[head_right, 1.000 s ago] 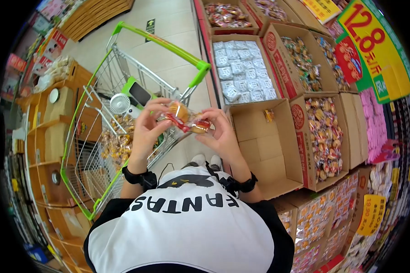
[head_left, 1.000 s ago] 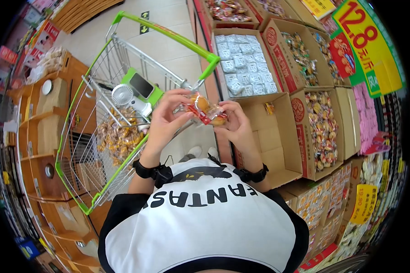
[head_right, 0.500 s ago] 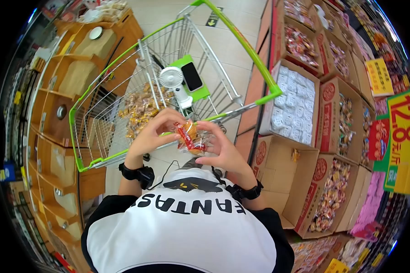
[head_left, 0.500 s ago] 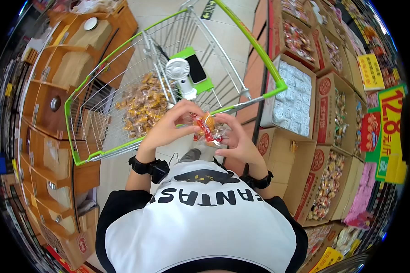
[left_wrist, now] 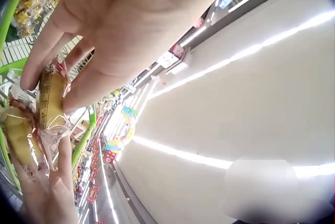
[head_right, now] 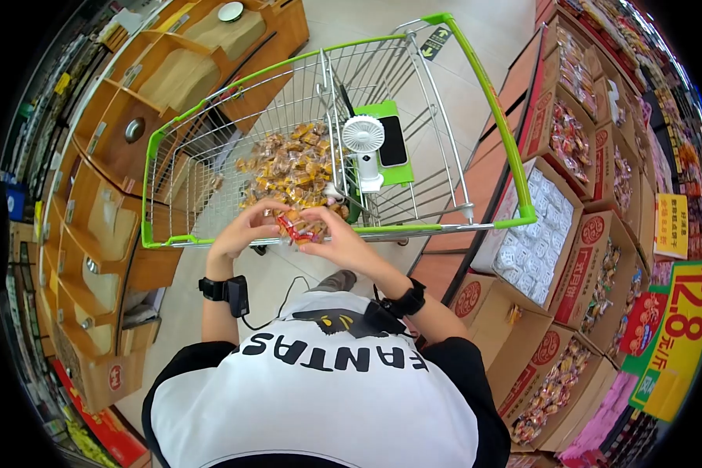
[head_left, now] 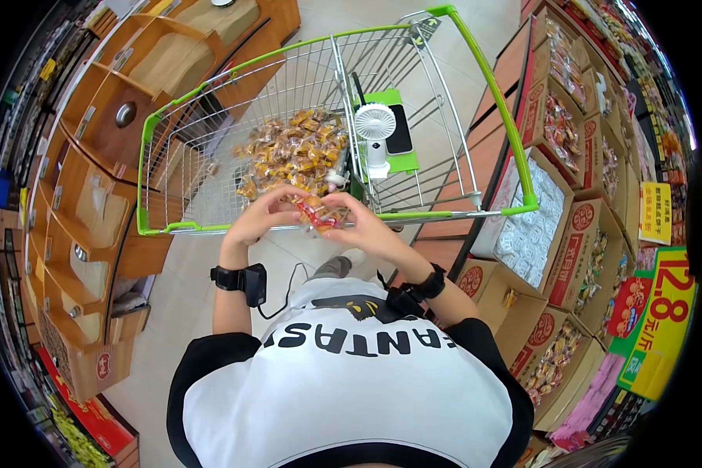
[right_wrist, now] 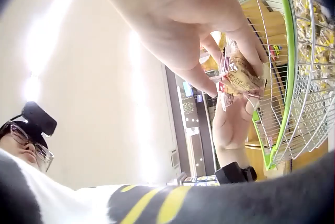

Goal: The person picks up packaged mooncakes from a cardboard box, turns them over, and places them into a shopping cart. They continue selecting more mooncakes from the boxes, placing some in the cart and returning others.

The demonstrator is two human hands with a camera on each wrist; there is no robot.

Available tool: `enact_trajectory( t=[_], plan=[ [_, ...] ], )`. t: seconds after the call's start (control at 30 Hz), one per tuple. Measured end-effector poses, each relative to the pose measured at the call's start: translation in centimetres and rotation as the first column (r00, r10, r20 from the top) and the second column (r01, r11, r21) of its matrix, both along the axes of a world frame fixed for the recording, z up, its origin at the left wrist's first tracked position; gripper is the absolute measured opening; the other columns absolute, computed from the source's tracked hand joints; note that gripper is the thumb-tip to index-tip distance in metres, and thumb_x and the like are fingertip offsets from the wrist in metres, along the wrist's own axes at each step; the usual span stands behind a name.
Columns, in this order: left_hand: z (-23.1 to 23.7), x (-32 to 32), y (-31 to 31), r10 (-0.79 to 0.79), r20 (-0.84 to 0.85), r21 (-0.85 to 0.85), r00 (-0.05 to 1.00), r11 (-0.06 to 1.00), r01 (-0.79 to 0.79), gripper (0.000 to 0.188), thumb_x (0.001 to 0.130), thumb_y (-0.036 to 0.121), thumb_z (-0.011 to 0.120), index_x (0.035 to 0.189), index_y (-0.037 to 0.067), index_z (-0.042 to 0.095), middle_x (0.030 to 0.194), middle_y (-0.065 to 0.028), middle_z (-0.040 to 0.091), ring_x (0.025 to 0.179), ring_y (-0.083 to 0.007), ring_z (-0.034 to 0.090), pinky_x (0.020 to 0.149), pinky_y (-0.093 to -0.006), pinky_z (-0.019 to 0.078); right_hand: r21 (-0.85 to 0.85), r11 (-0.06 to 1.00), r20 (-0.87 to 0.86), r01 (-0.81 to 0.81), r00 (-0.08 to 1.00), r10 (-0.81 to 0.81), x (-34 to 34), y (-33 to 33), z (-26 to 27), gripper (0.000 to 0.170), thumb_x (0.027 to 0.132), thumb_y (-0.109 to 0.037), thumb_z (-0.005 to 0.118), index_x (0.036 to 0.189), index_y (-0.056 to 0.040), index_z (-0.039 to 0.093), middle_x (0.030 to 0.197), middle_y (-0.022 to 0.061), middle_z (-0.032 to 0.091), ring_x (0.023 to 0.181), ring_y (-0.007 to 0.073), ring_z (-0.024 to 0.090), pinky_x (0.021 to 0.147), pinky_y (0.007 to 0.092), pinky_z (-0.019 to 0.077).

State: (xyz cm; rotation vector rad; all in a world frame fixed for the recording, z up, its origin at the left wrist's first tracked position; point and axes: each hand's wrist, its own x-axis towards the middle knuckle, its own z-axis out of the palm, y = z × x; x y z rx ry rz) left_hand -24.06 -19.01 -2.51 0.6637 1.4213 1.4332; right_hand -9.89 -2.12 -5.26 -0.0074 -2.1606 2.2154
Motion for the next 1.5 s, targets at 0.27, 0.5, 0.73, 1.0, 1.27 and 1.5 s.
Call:
enact_trajectory(
  t=[0.27,0.5,0.73,1.0,1.27,1.5],
  plan=[
    [-0.1,-1.7,-0.7,0.401,-0.010,-0.070,0.916,0.914,-0.400,0.037,0.080,0.005,0.053,0.117,0.005,0.046,0.118,-0.0061,0.046,0.095,-0.0129,0.053,0.080,-0.0267,0.0446,-0.332,0.938,0.035,0.099,0.995,-0.092,-5.5,-1.9,0.3,0.066,0.069,-0.018,0.069,0.123,-0.0054,0.032,0.125,0.0164,0.032,0.117,0.0266,0.033,0.096,0.0334,0.0289],
    [-4.2,-4.5,-1.1,0.496,-0.473,-0.050,0.728,0.810,-0.585,0.032,0.083,0.012,0.048,0.114,0.007,0.049,0.118,-0.0066,0.046,0.103,-0.0132,0.047,0.084,-0.0266,0.0387,0.362,0.930,-0.088,-0.056,0.992,0.094,-4.8,0.2,-2.2,0.042,0.075,-0.023,0.063,0.109,-0.0066,0.044,0.108,0.0128,0.046,0.105,0.0217,0.045,0.084,0.0317,0.0405],
    [-2.2,-3.2,2.1,0.440,-0.130,-0.040,0.888,0.893,-0.449,0.021,0.084,0.013,0.043,0.099,0.003,0.054,0.094,-0.0060,0.058,0.085,-0.0125,0.055,0.074,-0.0241,0.0429,0.291,0.913,0.143,-0.286,0.956,0.254,-0.5,1.7,-0.4,0.025,0.072,-0.014,0.062,0.063,-0.0037,0.041,0.074,0.0059,0.055,0.073,0.0157,0.053,0.068,0.0271,0.0429],
    [0.4,0.5,7.4,0.219,-0.118,0.133,0.969,0.970,-0.203,0.017,0.085,0.010,0.043,0.096,0.000,0.054,0.090,-0.0053,0.057,0.082,-0.0112,0.054,0.073,-0.0237,0.0429,0.302,0.936,0.024,-0.183,0.983,0.184,3.5,3.1,1.7,0.025,0.072,-0.012,0.061,0.060,-0.0040,0.041,0.074,0.0060,0.056,0.073,0.0168,0.054,0.066,0.0280,0.0420],
    [2.4,5.5,11.9,-0.274,-0.142,0.194,0.951,0.935,0.298,0.018,0.085,0.010,0.045,0.098,-0.001,0.052,0.091,-0.0069,0.057,0.085,-0.0126,0.054,0.075,-0.0250,0.0430,0.298,0.953,0.172,-0.053,0.985,0.001,9.7,4.9,5.2,0.017,0.075,-0.015,0.062,0.086,-0.0037,0.056,0.087,0.0055,0.057,0.085,0.0164,0.053,0.076,0.0274,0.0409],
    [2.5,9.3,15.9,-0.528,-0.192,0.173,0.827,0.811,0.558,0.019,0.085,0.010,0.043,0.098,-0.002,0.053,0.090,-0.0081,0.057,0.086,-0.0142,0.054,0.076,-0.0272,0.0431,0.289,0.927,0.091,0.239,0.957,-0.276,15.5,5.4,5.6,0.021,0.077,-0.014,0.059,0.094,-0.0019,0.054,0.092,0.0066,0.057,0.089,0.0171,0.054,0.080,0.0289,0.0412]
  ],
)
